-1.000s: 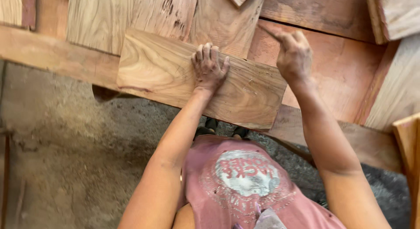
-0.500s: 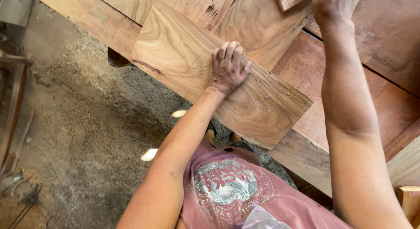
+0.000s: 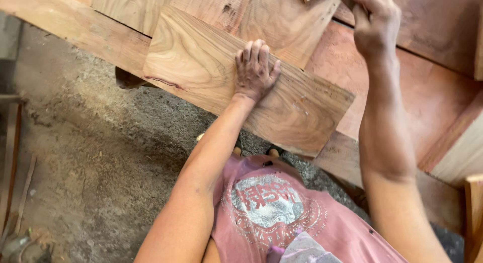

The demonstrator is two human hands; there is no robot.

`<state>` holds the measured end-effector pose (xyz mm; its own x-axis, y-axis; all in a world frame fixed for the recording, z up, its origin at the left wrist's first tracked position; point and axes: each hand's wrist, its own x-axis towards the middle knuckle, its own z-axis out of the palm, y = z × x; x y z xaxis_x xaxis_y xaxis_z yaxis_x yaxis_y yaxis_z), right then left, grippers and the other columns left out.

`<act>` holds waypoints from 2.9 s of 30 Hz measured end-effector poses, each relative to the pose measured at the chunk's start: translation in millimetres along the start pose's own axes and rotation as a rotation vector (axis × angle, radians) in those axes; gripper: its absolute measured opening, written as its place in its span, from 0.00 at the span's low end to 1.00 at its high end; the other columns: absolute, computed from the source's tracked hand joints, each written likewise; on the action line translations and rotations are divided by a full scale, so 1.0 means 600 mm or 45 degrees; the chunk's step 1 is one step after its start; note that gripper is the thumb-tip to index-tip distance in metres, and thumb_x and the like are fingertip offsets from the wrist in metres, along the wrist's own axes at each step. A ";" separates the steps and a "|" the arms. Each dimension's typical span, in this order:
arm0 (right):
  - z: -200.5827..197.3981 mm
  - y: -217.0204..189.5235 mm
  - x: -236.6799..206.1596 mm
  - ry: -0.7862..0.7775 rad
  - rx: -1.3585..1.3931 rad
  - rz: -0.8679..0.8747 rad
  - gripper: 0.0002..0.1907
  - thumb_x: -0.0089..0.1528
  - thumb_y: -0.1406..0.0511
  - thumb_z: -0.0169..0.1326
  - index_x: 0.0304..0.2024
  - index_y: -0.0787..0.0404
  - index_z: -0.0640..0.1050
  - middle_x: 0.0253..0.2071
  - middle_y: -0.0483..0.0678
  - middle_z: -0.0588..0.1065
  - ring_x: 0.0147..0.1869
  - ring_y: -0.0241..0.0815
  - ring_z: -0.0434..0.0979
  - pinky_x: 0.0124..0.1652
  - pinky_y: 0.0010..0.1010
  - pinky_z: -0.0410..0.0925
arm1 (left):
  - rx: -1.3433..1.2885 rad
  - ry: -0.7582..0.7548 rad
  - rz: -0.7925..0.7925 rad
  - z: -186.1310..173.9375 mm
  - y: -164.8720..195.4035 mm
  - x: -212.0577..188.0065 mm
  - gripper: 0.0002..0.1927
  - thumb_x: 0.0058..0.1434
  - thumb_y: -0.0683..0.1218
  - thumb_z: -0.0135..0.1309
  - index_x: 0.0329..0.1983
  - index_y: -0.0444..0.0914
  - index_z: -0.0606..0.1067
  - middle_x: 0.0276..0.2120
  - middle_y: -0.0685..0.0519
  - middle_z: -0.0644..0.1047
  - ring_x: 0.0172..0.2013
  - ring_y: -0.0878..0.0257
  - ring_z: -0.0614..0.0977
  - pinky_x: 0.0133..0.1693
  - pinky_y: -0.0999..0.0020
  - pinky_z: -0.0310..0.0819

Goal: The person applies pink wood filler into holes and cracks on wooden furniture panels using a small putty knife, scraping off excess filler and moving between boards on the workbench.

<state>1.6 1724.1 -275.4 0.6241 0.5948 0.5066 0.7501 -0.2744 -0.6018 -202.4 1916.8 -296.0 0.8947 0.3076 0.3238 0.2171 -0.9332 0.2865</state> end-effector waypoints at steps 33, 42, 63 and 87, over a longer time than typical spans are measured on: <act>-0.111 -0.323 -0.488 0.382 -0.164 0.823 0.05 0.71 0.70 0.52 0.44 0.67 0.77 0.41 0.57 0.75 0.46 0.52 0.75 0.47 0.42 0.68 | -0.111 -0.442 0.946 -0.033 0.061 -0.254 0.58 0.49 0.64 0.69 0.78 0.42 0.56 0.74 0.37 0.55 0.74 0.41 0.56 0.70 0.36 0.48; -0.044 -0.202 -0.228 -0.105 -0.356 0.268 0.05 0.68 0.69 0.50 0.41 0.65 0.75 0.44 0.62 0.77 0.60 0.65 0.71 0.63 0.62 0.49 | 0.078 -0.391 0.631 -0.043 0.066 -0.353 0.60 0.47 0.61 0.70 0.79 0.43 0.53 0.78 0.43 0.52 0.77 0.45 0.50 0.72 0.36 0.42; -0.184 -0.223 -0.559 0.493 0.064 0.868 0.08 0.79 0.69 0.44 0.48 0.68 0.73 0.32 0.50 0.76 0.30 0.39 0.74 0.29 0.33 0.64 | -0.087 -0.301 1.123 -0.174 0.095 -0.224 0.29 0.49 0.41 0.53 0.56 0.27 0.76 0.54 0.30 0.79 0.57 0.34 0.79 0.59 0.33 0.67; -0.146 -0.570 -0.140 0.428 0.176 -0.307 0.14 0.72 0.80 0.56 0.58 0.65 0.79 0.47 0.54 0.73 0.45 0.42 0.76 0.42 0.27 0.71 | -0.802 0.891 0.337 -0.475 -0.063 -0.187 0.31 0.52 0.33 0.62 0.62 0.32 0.72 0.52 0.41 0.80 0.54 0.50 0.83 0.55 0.62 0.77</act>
<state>-288.1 1701.8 -58.0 0.4885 0.3438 0.8020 0.8610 -0.0405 -0.5070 -422.4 1970.4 -86.0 0.4066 0.3334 0.8506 -0.3872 -0.7804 0.4910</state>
